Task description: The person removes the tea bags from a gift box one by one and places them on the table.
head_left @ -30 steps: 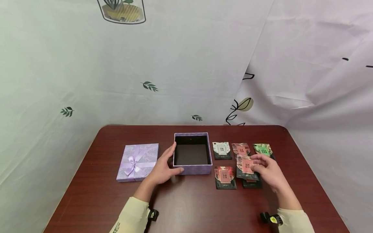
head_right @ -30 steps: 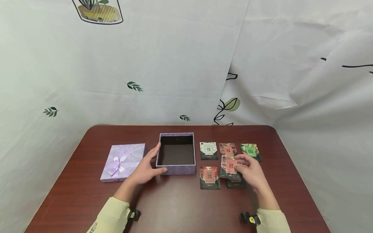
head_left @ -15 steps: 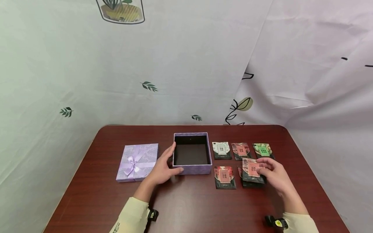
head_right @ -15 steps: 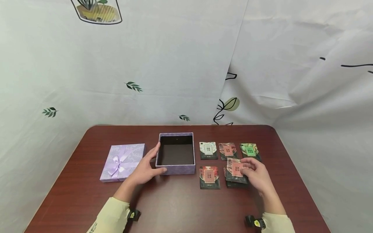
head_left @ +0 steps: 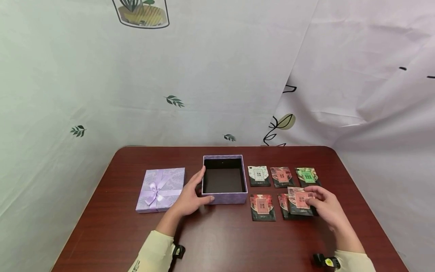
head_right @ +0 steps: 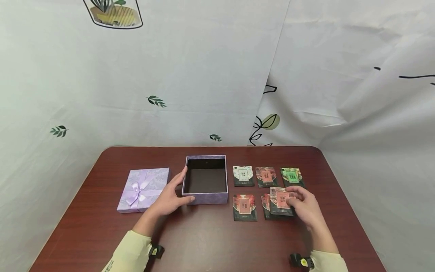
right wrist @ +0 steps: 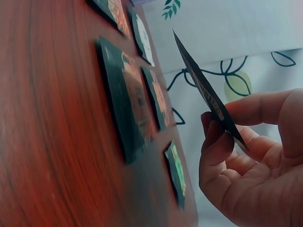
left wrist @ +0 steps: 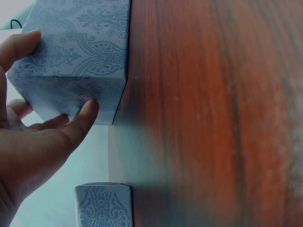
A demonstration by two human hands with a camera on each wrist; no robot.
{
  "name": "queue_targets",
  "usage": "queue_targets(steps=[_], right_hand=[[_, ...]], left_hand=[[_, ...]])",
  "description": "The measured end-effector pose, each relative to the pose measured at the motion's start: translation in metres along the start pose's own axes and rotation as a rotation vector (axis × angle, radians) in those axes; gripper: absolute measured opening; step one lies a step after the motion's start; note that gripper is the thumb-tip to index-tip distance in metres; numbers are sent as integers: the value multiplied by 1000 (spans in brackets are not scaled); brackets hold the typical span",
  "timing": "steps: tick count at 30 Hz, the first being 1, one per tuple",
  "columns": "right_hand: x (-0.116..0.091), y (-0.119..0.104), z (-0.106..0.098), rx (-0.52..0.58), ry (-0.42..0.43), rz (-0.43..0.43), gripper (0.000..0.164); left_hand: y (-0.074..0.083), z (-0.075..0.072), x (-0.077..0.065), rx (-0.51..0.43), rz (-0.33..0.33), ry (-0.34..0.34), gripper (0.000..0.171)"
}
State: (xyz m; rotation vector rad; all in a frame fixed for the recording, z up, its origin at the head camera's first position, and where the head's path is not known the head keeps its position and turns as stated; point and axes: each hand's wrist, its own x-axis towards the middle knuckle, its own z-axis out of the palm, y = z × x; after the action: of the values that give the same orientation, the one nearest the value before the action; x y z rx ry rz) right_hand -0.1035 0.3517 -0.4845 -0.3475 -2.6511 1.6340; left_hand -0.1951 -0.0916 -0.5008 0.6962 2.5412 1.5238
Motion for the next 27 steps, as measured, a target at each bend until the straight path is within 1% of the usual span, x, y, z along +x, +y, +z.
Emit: queue_targets(steps=[10,16,22,27], right_hand=[[-3,12,-11,-77,16,29,32],[-3,19,-17,-94,20,51,33],[-1,24,-22,-133,42,74,33],[2,28,-25,-139,46,101,34]], left_hand=[[1,0,0,-2,-9,-2,104],[2,0,-1,-2,-13,-1,103],[2,0,-1,-3,-8,0,103],[2,0,0,-2,-10,0,103]])
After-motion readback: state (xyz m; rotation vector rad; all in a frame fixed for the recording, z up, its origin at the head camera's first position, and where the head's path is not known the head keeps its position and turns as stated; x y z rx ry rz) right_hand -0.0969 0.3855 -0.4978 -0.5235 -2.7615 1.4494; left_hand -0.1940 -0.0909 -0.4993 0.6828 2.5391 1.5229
